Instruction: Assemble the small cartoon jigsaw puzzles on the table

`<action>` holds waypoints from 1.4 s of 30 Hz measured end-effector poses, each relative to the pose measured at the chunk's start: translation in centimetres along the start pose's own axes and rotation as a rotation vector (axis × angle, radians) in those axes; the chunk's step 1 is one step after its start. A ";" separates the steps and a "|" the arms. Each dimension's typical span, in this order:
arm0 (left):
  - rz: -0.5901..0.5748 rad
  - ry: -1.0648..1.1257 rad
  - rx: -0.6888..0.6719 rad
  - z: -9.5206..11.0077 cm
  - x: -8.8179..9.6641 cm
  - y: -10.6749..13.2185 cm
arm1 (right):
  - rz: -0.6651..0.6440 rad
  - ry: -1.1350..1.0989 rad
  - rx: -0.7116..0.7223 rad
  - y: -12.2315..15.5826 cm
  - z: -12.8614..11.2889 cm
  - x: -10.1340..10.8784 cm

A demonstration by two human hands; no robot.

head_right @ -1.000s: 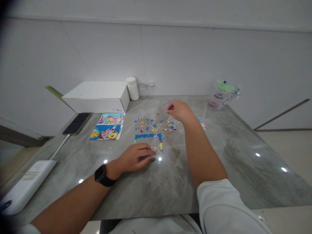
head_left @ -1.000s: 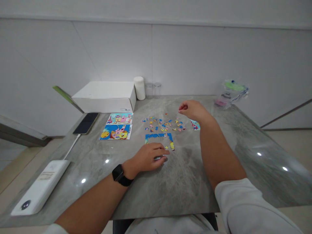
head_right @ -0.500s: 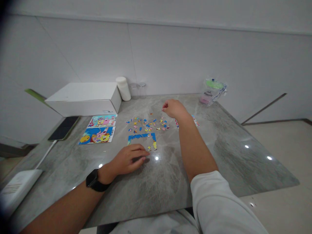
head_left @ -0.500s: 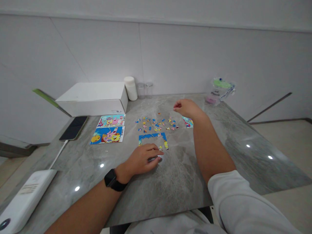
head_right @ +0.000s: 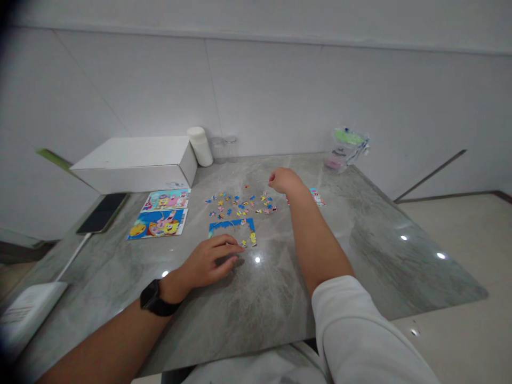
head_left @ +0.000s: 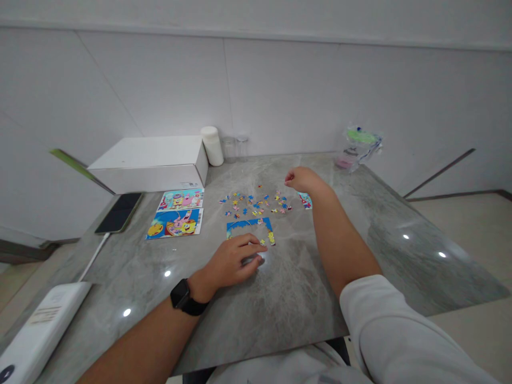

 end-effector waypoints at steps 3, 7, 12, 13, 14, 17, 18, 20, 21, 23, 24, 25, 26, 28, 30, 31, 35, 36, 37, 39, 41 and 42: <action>0.002 0.000 -0.003 0.1 0.1 0.0 | -0.038 0.017 0.001 -0.6 0.4 -1.2; 0.006 0.004 -0.005 0.1 0.1 -0.1 | -0.069 0.048 0.007 -1.2 0.5 -2.4; 0.002 0.018 0.007 0.0 0.0 0.0 | -0.115 0.087 0.004 -1.8 0.0 -4.3; 0.003 0.019 0.008 0.0 0.0 0.0 | -0.121 0.088 0.006 -1.9 -0.2 -4.7; 0.002 0.020 0.009 0.0 0.0 0.0 | -0.127 0.088 0.009 -2.0 -0.3 -5.0; -0.004 0.021 0.011 0.0 0.0 0.0 | -0.151 0.088 0.024 -2.2 -0.6 -5.9; -0.004 0.022 0.011 0.1 0.0 0.0 | -0.160 0.086 0.031 -2.3 -0.7 -6.2; 0.002 0.025 0.010 0.1 0.1 0.0 | -0.175 0.080 0.046 -2.3 -0.8 -6.4; 0.006 0.026 0.008 0.1 0.1 0.0 | -0.179 0.078 0.053 -2.4 -0.9 -6.5; 0.013 0.024 0.002 0.2 0.0 0.0 | -0.181 0.074 0.062 -2.4 -0.9 -6.7; 0.012 0.022 -0.003 0.2 0.0 0.0 | -0.182 0.073 0.064 -2.4 -0.9 -6.7; 0.010 0.019 -0.007 0.2 0.0 0.0 | -0.183 0.073 0.065 -2.4 -1.0 -6.8; 0.008 0.018 -0.010 0.1 0.0 0.0 | -0.184 0.073 0.064 -2.4 -1.0 -6.9; 0.004 0.019 -0.009 0.1 0.0 0.0 | -0.187 0.077 0.061 -2.3 -1.1 -7.1; 0.003 0.022 -0.005 0.1 0.0 -0.1 | -0.186 0.082 0.059 -2.2 -1.2 -7.1; 0.001 0.022 -0.007 0.2 0.1 -0.1 | -0.186 0.085 0.059 -2.1 -1.3 -7.1; 0.005 0.018 -0.024 0.3 0.1 -0.1 | -0.189 0.093 0.059 -2.0 -1.4 -7.0; 0.006 0.016 -0.025 0.3 0.1 0.0 | -0.186 0.092 0.062 -2.0 -1.4 -7.0; 0.008 0.011 -0.020 0.2 0.0 0.0 | -0.182 0.090 0.065 -2.1 -1.4 -7.0; 0.034 -0.014 0.011 -0.1 0.0 0.1 | -0.175 0.082 0.074 -2.2 -1.4 -7.1; 0.112 -0.061 0.072 -0.6 0.1 0.2 | -0.176 0.074 0.084 -2.2 -1.4 -7.3; 0.162 -0.088 0.106 -0.8 0.2 0.2 | -0.180 0.071 0.089 -2.2 -1.4 -7.3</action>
Point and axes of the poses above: each hand's wrist, its own y-axis away from the middle knuckle, its own x-axis out of the back of the hand, z = x × y, the point moved 3 cm from there along -y, towards the middle knuckle, and after that the axes turned 6 degrees about z, right-handed, at the moved point
